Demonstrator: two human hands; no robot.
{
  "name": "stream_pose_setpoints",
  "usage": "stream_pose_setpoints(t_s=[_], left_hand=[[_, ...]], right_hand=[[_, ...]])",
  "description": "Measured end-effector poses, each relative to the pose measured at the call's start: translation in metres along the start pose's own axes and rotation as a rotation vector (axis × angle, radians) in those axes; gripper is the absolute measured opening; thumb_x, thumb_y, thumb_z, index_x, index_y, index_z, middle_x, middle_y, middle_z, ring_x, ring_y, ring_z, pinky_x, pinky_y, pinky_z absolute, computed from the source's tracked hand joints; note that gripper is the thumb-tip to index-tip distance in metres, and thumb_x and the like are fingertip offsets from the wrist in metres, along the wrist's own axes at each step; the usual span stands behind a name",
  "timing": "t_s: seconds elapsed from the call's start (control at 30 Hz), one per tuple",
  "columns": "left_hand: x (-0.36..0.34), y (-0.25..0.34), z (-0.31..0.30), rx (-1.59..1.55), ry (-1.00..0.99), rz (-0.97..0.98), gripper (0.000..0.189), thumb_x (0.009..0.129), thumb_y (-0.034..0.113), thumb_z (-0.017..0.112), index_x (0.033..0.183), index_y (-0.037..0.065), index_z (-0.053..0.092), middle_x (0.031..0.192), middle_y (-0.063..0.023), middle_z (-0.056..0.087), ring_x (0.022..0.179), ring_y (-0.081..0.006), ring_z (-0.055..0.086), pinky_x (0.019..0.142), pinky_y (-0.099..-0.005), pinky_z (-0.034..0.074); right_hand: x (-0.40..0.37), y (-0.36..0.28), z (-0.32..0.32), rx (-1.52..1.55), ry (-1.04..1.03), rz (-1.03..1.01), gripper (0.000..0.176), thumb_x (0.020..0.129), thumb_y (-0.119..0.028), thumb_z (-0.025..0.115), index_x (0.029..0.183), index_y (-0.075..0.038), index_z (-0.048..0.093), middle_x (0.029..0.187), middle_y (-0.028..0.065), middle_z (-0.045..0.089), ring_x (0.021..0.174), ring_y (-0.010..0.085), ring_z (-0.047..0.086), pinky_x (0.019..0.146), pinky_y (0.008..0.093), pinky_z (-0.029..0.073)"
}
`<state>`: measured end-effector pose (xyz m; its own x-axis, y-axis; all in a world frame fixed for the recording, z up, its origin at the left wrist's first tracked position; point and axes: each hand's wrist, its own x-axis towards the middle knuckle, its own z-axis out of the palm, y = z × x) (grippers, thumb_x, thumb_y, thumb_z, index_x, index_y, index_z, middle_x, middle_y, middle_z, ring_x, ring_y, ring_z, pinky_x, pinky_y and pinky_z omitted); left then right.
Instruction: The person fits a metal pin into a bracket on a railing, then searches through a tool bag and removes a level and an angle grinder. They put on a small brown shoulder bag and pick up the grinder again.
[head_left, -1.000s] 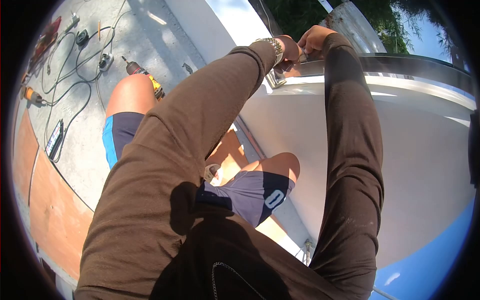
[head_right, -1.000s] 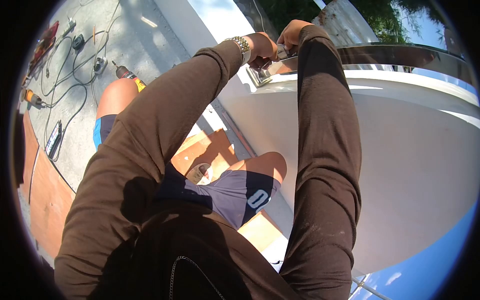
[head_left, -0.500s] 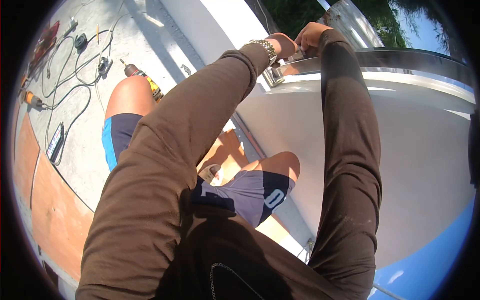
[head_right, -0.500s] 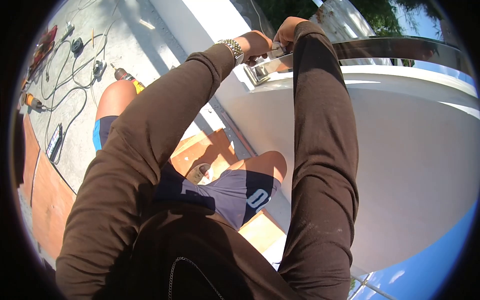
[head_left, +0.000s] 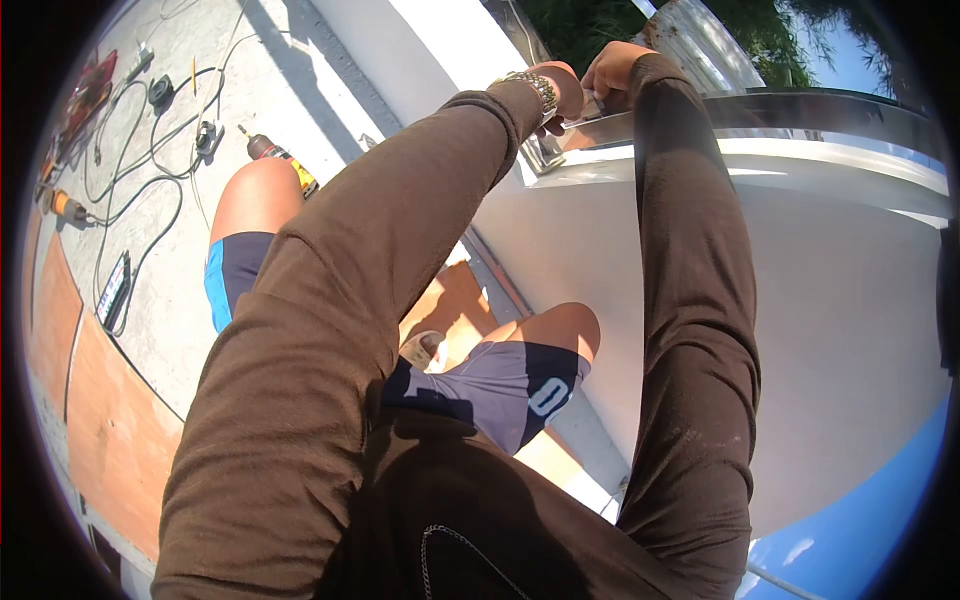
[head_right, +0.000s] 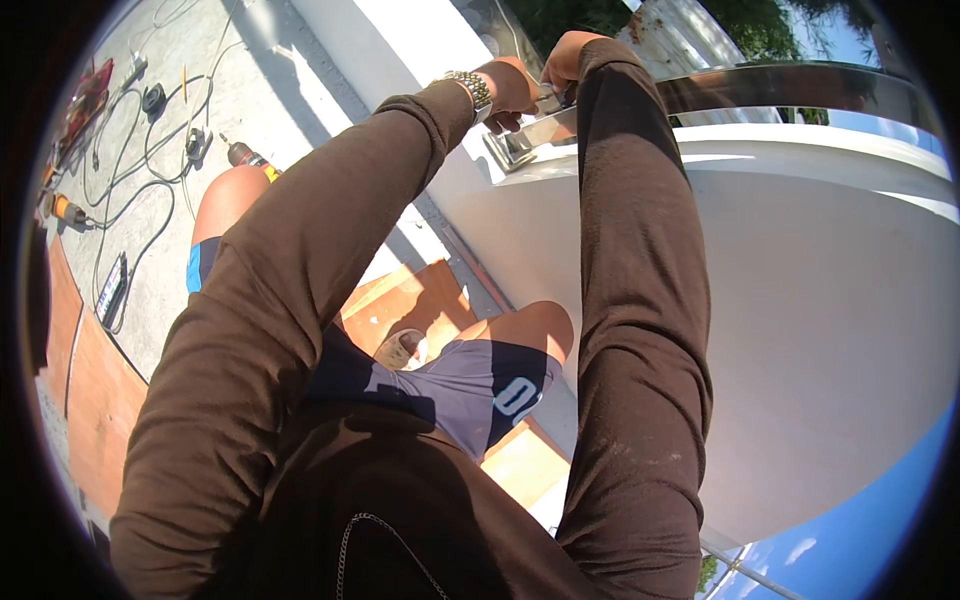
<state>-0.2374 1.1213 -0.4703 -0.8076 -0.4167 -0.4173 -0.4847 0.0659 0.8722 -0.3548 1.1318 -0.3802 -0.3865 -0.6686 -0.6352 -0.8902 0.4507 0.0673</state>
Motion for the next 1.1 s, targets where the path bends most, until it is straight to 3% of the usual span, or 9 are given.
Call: stream_pose_setpoints(t_s=[0.2,0.37,0.47,0.57,0.7,0.77,0.83,0.93,1.1], left_hand=[[0.005,-0.009,-0.005,-0.735,-0.144,-0.138,0.007,0.091,0.002,0.057,0.090,-0.002,0.062,0.068,-0.0071,0.057,0.050,-0.0144,0.055,0.050,-0.0314,0.055],[0.001,-0.004,0.000,-0.598,-0.155,-0.147,0.008,0.090,0.005,0.064,0.090,-0.003,0.063,0.072,-0.0102,0.063,0.057,-0.0168,0.063,0.050,-0.0321,0.054],[0.017,-0.003,0.003,-0.123,-0.089,-0.015,0.015,0.089,0.009,0.068,0.083,-0.004,0.066,0.070,-0.0119,0.067,0.054,-0.0198,0.064,0.050,-0.0361,0.055],[0.013,-0.001,0.010,-0.303,-0.030,-0.082,0.017,0.089,0.012,0.070,0.082,-0.003,0.066,0.069,-0.0116,0.066,0.053,-0.0192,0.063,0.047,-0.0344,0.051],[0.003,0.001,0.004,-0.190,-0.073,-0.065,0.014,0.090,0.010,0.067,0.088,-0.003,0.064,0.073,-0.0119,0.066,0.056,-0.0187,0.063,0.047,-0.0336,0.050],[0.009,0.000,0.007,-0.564,-0.094,-0.148,0.014,0.091,0.008,0.063,0.094,-0.006,0.061,0.078,-0.0129,0.065,0.059,-0.0186,0.063,0.047,-0.0329,0.049],[0.011,0.000,0.004,-0.575,-0.135,-0.119,0.015,0.091,0.005,0.062,0.097,-0.009,0.058,0.081,-0.0137,0.063,0.060,-0.0204,0.063,0.052,-0.0344,0.054],[0.013,0.001,0.001,-0.434,-0.133,-0.108,0.012,0.090,0.001,0.064,0.094,-0.009,0.060,0.079,-0.0146,0.066,0.061,-0.0241,0.066,0.063,-0.0404,0.063],[0.019,0.002,0.002,-0.130,-0.030,-0.041,0.018,0.087,0.008,0.073,0.085,-0.007,0.064,0.076,-0.0134,0.067,0.058,-0.0203,0.062,0.053,-0.0346,0.056]], right_hand=[[0.009,0.003,0.002,-0.022,0.059,0.039,0.039,0.074,0.005,0.066,0.109,-0.007,0.077,0.095,0.0133,0.075,0.076,0.0213,0.072,0.070,0.0378,0.060],[0.019,0.010,0.004,0.032,0.034,0.057,0.040,0.072,0.006,0.065,0.109,-0.005,0.077,0.094,0.0143,0.075,0.078,0.0237,0.074,0.069,0.0368,0.060],[0.019,0.010,0.005,0.007,0.070,0.043,0.039,0.073,0.006,0.065,0.108,-0.004,0.077,0.095,0.0145,0.075,0.077,0.0239,0.074,0.069,0.0365,0.060],[0.022,0.011,0.006,0.003,0.064,0.045,0.039,0.073,0.006,0.064,0.108,-0.004,0.077,0.095,0.0143,0.075,0.076,0.0233,0.073,0.069,0.0359,0.060],[0.025,0.011,0.005,-0.005,0.050,0.036,0.039,0.074,0.005,0.064,0.109,-0.004,0.077,0.093,0.0145,0.075,0.076,0.0228,0.073,0.070,0.0361,0.060],[0.028,0.011,0.005,-0.066,0.104,0.116,0.035,0.076,0.002,0.062,0.107,-0.004,0.077,0.093,0.0138,0.075,0.077,0.0226,0.073,0.071,0.0369,0.060],[0.027,0.012,0.004,-0.058,0.091,0.122,0.034,0.078,-0.002,0.061,0.108,-0.005,0.077,0.093,0.0129,0.075,0.078,0.0226,0.073,0.071,0.0375,0.059],[0.023,0.008,0.004,-0.007,0.032,0.102,0.034,0.081,-0.006,0.059,0.110,-0.006,0.076,0.094,0.0115,0.075,0.079,0.0227,0.073,0.071,0.0378,0.059],[0.060,0.024,0.012,-0.137,-0.030,0.083,0.034,0.082,-0.008,0.057,0.111,-0.005,0.074,0.099,0.0121,0.074,0.083,0.0229,0.074,0.071,0.0367,0.059]])
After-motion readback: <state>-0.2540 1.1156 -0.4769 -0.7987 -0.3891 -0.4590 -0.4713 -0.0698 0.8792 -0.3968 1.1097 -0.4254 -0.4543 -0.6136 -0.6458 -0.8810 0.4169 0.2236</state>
